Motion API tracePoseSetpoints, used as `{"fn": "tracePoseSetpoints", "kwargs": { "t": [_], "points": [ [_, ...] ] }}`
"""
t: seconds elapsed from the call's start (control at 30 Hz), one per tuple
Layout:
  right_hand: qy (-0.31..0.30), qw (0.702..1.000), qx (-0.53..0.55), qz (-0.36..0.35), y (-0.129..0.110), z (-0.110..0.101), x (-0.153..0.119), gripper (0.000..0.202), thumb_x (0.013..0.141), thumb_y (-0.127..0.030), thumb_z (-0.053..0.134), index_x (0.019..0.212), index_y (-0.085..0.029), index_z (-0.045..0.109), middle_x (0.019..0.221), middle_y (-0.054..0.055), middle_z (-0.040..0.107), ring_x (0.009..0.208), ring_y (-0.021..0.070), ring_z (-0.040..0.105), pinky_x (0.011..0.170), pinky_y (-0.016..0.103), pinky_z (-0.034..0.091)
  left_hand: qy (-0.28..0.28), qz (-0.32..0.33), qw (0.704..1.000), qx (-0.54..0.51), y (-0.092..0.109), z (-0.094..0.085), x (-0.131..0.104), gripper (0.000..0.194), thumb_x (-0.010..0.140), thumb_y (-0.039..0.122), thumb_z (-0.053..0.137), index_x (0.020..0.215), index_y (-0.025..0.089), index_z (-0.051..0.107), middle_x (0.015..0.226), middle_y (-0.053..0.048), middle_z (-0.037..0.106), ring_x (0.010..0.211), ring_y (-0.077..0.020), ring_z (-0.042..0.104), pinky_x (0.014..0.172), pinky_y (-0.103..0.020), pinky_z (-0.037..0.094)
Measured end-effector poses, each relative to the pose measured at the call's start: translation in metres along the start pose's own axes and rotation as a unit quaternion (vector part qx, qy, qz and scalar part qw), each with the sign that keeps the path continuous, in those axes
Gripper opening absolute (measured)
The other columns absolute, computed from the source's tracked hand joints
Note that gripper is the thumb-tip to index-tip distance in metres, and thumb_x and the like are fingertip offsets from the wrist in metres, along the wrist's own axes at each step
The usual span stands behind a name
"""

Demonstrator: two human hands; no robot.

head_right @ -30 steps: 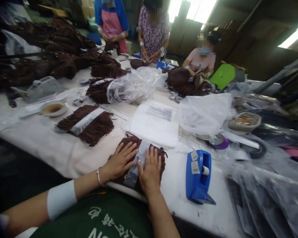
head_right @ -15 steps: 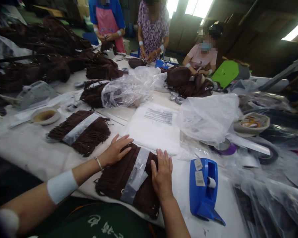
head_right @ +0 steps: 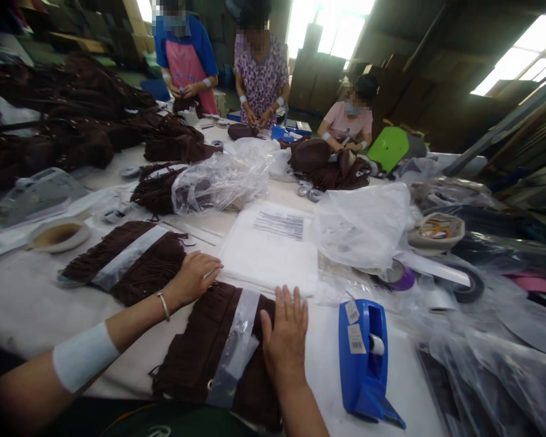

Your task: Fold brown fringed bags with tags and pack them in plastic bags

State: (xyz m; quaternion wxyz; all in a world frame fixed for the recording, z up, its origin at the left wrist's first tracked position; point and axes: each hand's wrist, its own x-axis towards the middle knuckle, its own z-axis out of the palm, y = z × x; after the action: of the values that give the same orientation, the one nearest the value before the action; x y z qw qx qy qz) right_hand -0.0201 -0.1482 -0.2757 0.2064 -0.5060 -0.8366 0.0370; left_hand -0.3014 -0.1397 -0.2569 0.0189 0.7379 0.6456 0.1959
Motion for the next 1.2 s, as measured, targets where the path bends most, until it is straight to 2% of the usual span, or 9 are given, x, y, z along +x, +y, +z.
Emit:
{"fn": "tracePoseSetpoints", "kwargs": {
  "t": [0.1, 0.23, 0.37, 0.47, 0.7, 0.87, 0.93, 1.07, 1.2],
  "points": [
    [-0.063, 0.993, 0.047, -0.086, -0.027, 0.014, 0.001, 0.057, 0.092, -0.041, 0.043, 0.144, -0.022, 0.027, 0.149, 0.004, 0.031, 0.14, 0.024, 0.022, 0.113, 0.046, 0.02, -0.053, 0.058, 0.997, -0.016, 0.019, 0.011, 0.041, 0.024, 0.093, 0.023, 0.045, 0.11, 0.019, 0.061, 0.114, -0.007, 0.063, 0.109, -0.021, 0.052, 0.107, -0.044, 0.023],
    [-0.102, 0.989, 0.069, -0.088, -0.03, 0.031, -0.004, 0.057, 0.091, -0.038, 0.044, 0.144, -0.027, 0.025, 0.15, 0.001, 0.028, 0.139, 0.0231, 0.024, 0.113, 0.047, 0.023, -0.183, 0.145, 0.972, -0.015, 0.04, 0.039, 0.088, 0.031, 0.076, 0.026, 0.07, 0.104, 0.017, 0.063, 0.112, -0.01, 0.062, 0.103, -0.0227, 0.055, 0.09, -0.033, 0.043],
    [-0.096, 0.989, 0.082, -0.077, -0.025, 0.031, -0.004, 0.057, 0.092, -0.034, 0.044, 0.145, -0.027, 0.023, 0.151, -0.001, 0.025, 0.14, 0.022, 0.022, 0.113, 0.047, 0.023, -0.233, 0.162, 0.959, -0.004, 0.044, 0.052, 0.103, 0.006, 0.078, 0.018, 0.063, 0.081, 0.014, 0.067, 0.093, -0.013, 0.065, 0.091, -0.0251, 0.06, 0.075, -0.032, 0.047],
    [-0.098, 0.989, 0.09, -0.071, -0.025, 0.029, -0.003, 0.057, 0.091, -0.032, 0.044, 0.144, -0.028, 0.024, 0.151, -0.003, 0.025, 0.14, 0.0214, 0.022, 0.113, 0.047, 0.023, -0.257, 0.134, 0.957, -0.011, 0.037, 0.049, 0.107, 0.018, 0.083, 0.017, 0.053, 0.072, 0.013, 0.067, 0.082, -0.013, 0.067, 0.079, -0.0236, 0.062, 0.071, -0.032, 0.046],
    [-0.093, 0.987, 0.111, -0.065, -0.027, 0.03, -0.003, 0.051, 0.094, -0.03, 0.041, 0.143, -0.029, 0.027, 0.15, -0.002, 0.028, 0.139, 0.0192, 0.024, 0.115, 0.045, 0.02, -0.247, -0.014, 0.965, -0.091, 0.021, 0.055, 0.111, 0.019, 0.075, 0.032, 0.06, 0.078, 0.015, 0.068, 0.076, -0.006, 0.069, 0.069, -0.0175, 0.061, 0.06, -0.023, 0.041],
    [-0.094, 0.978, 0.18, -0.054, -0.025, 0.019, -0.002, 0.047, 0.092, -0.029, 0.045, 0.138, -0.029, 0.038, 0.145, 0.001, 0.039, 0.137, 0.0217, 0.029, 0.113, 0.048, 0.025, -0.253, -0.028, 0.951, -0.176, 0.011, 0.05, 0.107, 0.032, 0.079, 0.042, 0.054, 0.074, 0.013, 0.069, 0.063, 0.001, 0.065, 0.062, -0.0132, 0.056, 0.055, -0.019, 0.038],
    [-0.077, 0.969, 0.236, -0.013, -0.022, 0.012, 0.006, 0.043, 0.091, -0.031, 0.046, 0.134, -0.029, 0.046, 0.141, 0.003, 0.046, 0.134, 0.0224, 0.035, 0.111, 0.047, 0.03, -0.244, -0.029, 0.95, -0.193, 0.009, 0.044, 0.107, 0.03, 0.078, 0.039, 0.054, 0.073, 0.014, 0.069, 0.061, 0.001, 0.064, 0.061, -0.0131, 0.056, 0.055, -0.019, 0.037],
    [-0.032, 0.907, 0.387, 0.162, -0.014, 0.002, 0.043, 0.042, 0.088, -0.041, 0.048, 0.124, -0.024, 0.056, 0.125, 0.008, 0.06, 0.116, 0.023, 0.055, 0.099, 0.041, 0.044, -0.179, -0.039, 0.964, -0.195, 0.022, 0.036, 0.105, 0.025, 0.077, 0.036, 0.055, 0.071, 0.014, 0.065, 0.067, -0.002, 0.065, 0.063, -0.0145, 0.056, 0.058, -0.022, 0.039],
    [-0.077, 0.826, 0.495, 0.258, -0.008, 0.012, 0.09, 0.047, 0.078, -0.052, 0.057, 0.105, -0.014, 0.064, 0.097, 0.01, 0.071, 0.085, 0.0225, 0.067, 0.075, 0.035, 0.053, -0.125, -0.023, 0.975, -0.184, 0.046, 0.033, 0.1, 0.019, 0.075, 0.034, 0.059, 0.067, 0.016, 0.058, 0.067, -0.001, 0.061, 0.064, -0.0153, 0.054, 0.059, -0.024, 0.038]
  ]
}}
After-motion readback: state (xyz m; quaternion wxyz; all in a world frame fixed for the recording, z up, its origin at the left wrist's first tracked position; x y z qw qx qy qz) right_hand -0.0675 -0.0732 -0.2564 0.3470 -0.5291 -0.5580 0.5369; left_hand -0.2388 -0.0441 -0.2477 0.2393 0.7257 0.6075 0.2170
